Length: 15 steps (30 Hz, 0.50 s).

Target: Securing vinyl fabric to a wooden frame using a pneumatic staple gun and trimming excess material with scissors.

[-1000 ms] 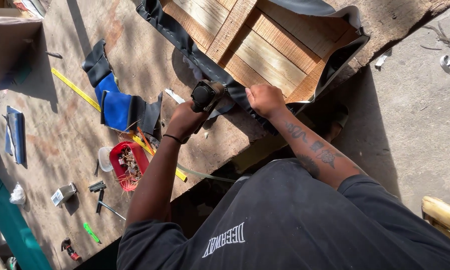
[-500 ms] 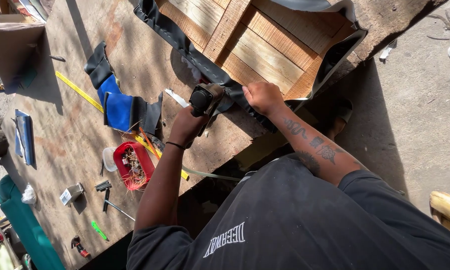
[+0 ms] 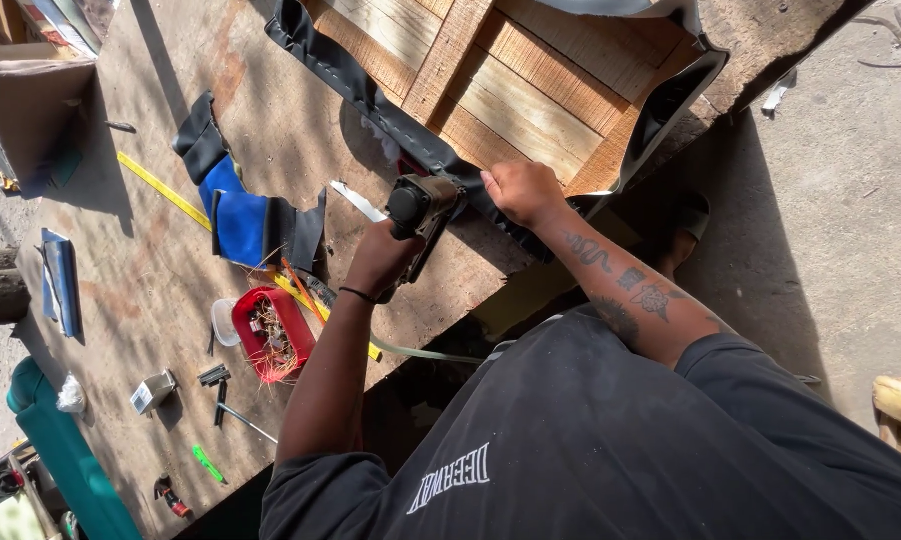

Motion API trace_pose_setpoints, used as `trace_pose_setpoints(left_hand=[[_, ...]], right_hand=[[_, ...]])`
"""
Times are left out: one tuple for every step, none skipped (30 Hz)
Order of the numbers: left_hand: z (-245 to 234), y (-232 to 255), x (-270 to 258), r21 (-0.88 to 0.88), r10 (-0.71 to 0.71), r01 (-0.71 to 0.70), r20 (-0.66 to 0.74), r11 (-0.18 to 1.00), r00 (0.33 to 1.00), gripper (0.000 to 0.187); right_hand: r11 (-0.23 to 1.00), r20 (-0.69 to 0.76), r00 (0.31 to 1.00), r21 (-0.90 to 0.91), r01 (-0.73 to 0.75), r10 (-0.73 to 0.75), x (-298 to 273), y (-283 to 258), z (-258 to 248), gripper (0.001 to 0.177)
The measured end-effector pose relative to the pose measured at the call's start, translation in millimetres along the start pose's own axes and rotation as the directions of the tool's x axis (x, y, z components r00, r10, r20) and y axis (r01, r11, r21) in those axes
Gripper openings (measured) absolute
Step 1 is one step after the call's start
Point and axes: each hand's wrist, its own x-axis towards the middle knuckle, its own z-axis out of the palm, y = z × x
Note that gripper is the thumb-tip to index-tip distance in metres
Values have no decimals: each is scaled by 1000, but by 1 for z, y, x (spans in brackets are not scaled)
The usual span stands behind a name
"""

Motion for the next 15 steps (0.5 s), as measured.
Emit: trace_pose_setpoints(left_hand=[[5,-2,4,10,11,-11,-8,1000,1000,20],[11,-2,11,22,27,-27,-14,999,1000,22],[10,1,1,21,27,-26,-15,999,1000,22],[9,5,-8,36,8,-7,-14,999,1000,23],[8,10,-17,52,-11,11,-13,999,1000,23],[8,10,-22,53,-14,15,-17,998,1000,23],[8,9,-27,40,-10,11,-21,999,1000,22],[10,10,-32,30,-4,4,-22,1000,1000,22],[15,10,-30,33,-5,6,-22,999,1000,22],[20,9,-28,19,12,-12,-6,1000,1000,22],[25,9,-26,5,29,-29,9,1000,1000,24],[26,17,-35,4,28,-28,9,1000,1000,24],[26,26,-44,9,31,-31,14,999,999,23],[26,36,-51,19,40,-41,20,999,999,22],[25,34,-51,22,46,-46,22,999,999,22]], right_hand=[[1000,6,1000,-14,7,-7,0,1,1,53],[1000,7,1000,-29,13,-12,2,4,1,53],[999,8,1000,-29,15,-14,2,4,0,53],[1000,5,1000,-26,16,-16,1,3,-1,54],[1000,2,1000,-23,18,-17,1,3,-2,54],[1000,3,1000,-20,21,-21,2,3,-1,54],[999,6,1000,-29,27,-27,4,4,0,55],[999,7,1000,-37,28,-27,4,5,0,56],[999,6,1000,-33,27,-27,3,4,0,56],[999,3,1000,-25,28,-28,3,3,-1,56],[999,0,1000,-17,29,-29,3,1,-2,56],[999,1,1000,-18,30,-30,3,3,1,56],[999,6,1000,-34,29,-29,3,6,4,58],[998,3,1000,-49,24,-24,6,8,6,60],[999,-3,1000,-49,21,-21,8,7,4,60]])
